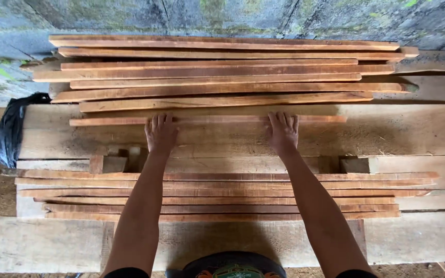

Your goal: Sorting and arranging thin wooden planks on a wooden stand in a workshop environment.

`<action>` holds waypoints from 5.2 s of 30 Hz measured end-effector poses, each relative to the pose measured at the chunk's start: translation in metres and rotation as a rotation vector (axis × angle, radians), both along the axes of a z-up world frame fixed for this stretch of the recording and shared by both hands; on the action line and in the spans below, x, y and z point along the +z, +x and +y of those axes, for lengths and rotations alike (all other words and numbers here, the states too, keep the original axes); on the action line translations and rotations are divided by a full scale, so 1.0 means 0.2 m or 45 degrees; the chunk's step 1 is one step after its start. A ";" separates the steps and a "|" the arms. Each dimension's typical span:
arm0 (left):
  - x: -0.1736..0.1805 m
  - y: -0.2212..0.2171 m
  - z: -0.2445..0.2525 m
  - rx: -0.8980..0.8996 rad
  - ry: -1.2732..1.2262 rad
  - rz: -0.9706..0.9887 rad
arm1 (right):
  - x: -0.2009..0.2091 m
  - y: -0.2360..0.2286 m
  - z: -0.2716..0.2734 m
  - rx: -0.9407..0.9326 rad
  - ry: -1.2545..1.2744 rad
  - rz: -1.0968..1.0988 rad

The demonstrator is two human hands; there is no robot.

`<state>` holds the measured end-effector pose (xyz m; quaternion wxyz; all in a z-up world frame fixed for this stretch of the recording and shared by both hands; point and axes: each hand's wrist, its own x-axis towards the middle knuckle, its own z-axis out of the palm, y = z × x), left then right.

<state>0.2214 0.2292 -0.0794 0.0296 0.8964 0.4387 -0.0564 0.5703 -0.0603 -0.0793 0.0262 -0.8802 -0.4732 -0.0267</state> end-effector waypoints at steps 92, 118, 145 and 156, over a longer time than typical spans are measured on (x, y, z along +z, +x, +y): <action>0.42 -1.02 -1.33 -0.333 0.685 -0.585 | 0.39 -0.94 -1.43 0.353 0.607 -0.558; 0.84 -0.65 -1.02 -0.223 -0.444 -0.494 | 0.77 -0.67 -1.00 -0.001 0.062 0.422; 0.29 0.19 0.16 -0.276 -0.170 -0.230 | 0.38 0.10 0.21 -0.001 -0.065 0.476; -0.05 0.31 0.24 -0.384 0.608 -0.359 | 0.08 0.38 0.25 0.278 0.106 -0.260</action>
